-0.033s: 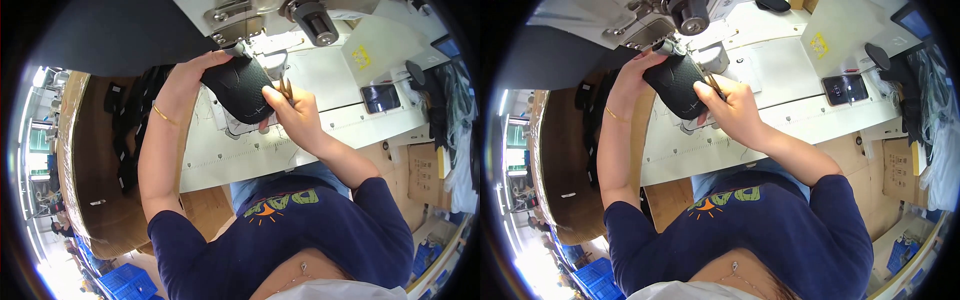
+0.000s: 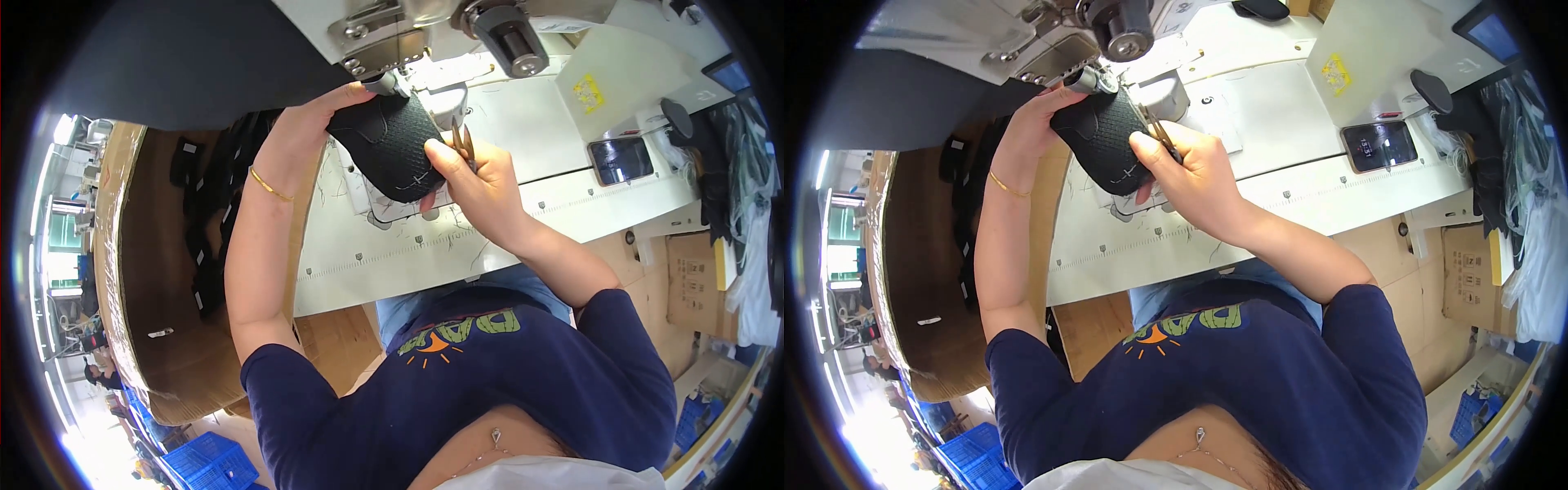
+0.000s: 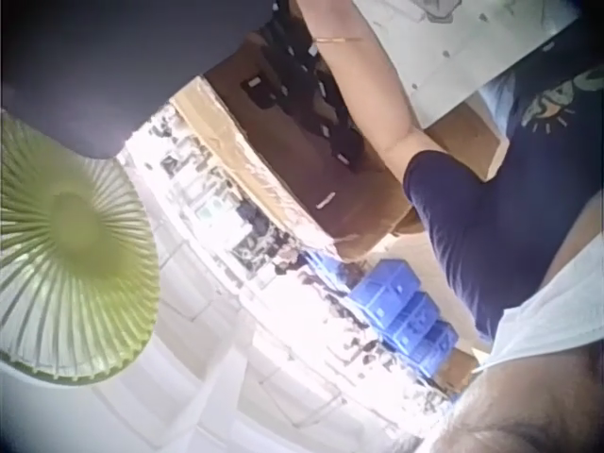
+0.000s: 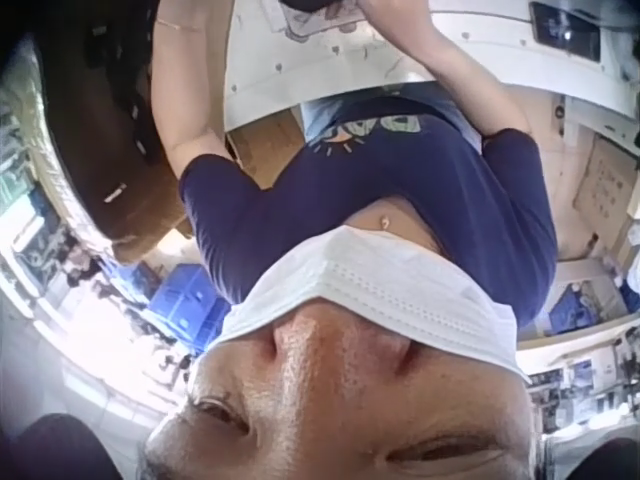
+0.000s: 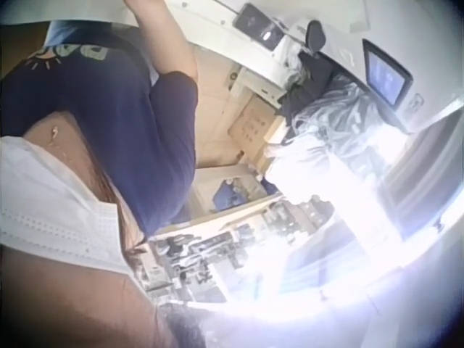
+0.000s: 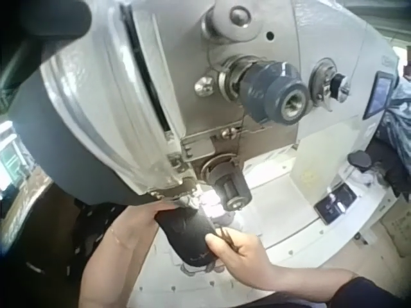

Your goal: Trimming excess material or threads from black shoe components using a small hand tool at a sewing workstation in a shoe factory.

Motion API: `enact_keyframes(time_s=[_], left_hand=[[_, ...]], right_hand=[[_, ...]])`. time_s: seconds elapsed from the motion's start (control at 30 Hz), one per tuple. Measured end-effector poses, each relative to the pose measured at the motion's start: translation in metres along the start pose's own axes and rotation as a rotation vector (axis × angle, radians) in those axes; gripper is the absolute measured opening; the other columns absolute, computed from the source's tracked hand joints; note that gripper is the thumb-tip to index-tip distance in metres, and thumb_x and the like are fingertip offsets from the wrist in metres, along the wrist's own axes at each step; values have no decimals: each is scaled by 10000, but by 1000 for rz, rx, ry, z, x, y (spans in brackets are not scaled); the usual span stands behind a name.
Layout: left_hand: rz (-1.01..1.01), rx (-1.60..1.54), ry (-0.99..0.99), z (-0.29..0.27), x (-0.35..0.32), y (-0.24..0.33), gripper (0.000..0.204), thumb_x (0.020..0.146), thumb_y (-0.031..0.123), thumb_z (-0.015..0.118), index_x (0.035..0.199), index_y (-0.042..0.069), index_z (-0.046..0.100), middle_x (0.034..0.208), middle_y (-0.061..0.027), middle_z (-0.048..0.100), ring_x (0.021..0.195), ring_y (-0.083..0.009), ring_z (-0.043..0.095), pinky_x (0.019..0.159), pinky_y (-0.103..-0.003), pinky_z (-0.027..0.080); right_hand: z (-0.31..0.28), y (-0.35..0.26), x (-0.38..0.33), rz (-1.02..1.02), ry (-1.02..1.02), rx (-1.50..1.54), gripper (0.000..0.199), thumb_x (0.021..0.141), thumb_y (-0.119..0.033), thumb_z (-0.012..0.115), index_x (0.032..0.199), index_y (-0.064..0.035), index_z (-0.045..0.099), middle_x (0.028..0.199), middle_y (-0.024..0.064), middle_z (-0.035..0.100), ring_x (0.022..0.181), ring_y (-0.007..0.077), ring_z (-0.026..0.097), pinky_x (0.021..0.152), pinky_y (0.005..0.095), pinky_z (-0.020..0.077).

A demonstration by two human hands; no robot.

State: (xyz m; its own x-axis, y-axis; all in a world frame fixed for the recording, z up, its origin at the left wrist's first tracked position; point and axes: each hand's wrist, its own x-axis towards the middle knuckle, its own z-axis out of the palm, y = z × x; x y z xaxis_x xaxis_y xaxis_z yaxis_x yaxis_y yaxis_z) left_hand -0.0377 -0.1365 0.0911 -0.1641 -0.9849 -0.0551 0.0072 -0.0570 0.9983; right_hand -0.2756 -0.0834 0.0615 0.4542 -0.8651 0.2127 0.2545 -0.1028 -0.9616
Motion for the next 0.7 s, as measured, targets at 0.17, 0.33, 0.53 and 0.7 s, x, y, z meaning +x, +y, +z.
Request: enact_keyframes(time_s=[0.17, 0.33, 0.53, 0.7], left_hand=[[-56, -137, -235, -16, 22, -4, 251, 892, 50, 621, 1127, -17, 683, 1052, -61, 703, 981, -156, 657, 904, -265, 496], [0, 127, -61, 7, 6, 5, 278, 904, 105, 629, 1131, -52, 663, 1127, -85, 679, 1054, -160, 615, 949, -296, 465], [1083, 1093, 541, 20, -26, -31, 401, 915, 319, 625, 1159, 1, 641, 1102, -129, 646, 1010, -218, 590, 887, -348, 452], [1365, 1528, 281, 30, -54, -48, 355, 837, 159, 712, 1170, 44, 670, 1129, -69, 622, 943, -187, 557, 715, -315, 486]], right_hand=[[-4, 2, 2, -41, 34, -46, 257, 983, -190, 545, 866, 27, 617, 733, 58, 660, 585, 110, 636, 526, 236, 480], [-5, 3, 2, 8, 30, -209, 287, 966, -206, 563, 768, 0, 590, 586, 47, 606, 531, 89, 601, 500, 255, 452], [-1, 3, 6, -89, 44, -268, 333, 965, -218, 559, 707, -8, 554, 522, 46, 553, 478, 91, 520, 465, 285, 413], [-1, -2, 2, -32, 25, -242, 341, 965, -208, 557, 686, -14, 542, 515, 44, 543, 474, 84, 507, 458, 280, 403]])
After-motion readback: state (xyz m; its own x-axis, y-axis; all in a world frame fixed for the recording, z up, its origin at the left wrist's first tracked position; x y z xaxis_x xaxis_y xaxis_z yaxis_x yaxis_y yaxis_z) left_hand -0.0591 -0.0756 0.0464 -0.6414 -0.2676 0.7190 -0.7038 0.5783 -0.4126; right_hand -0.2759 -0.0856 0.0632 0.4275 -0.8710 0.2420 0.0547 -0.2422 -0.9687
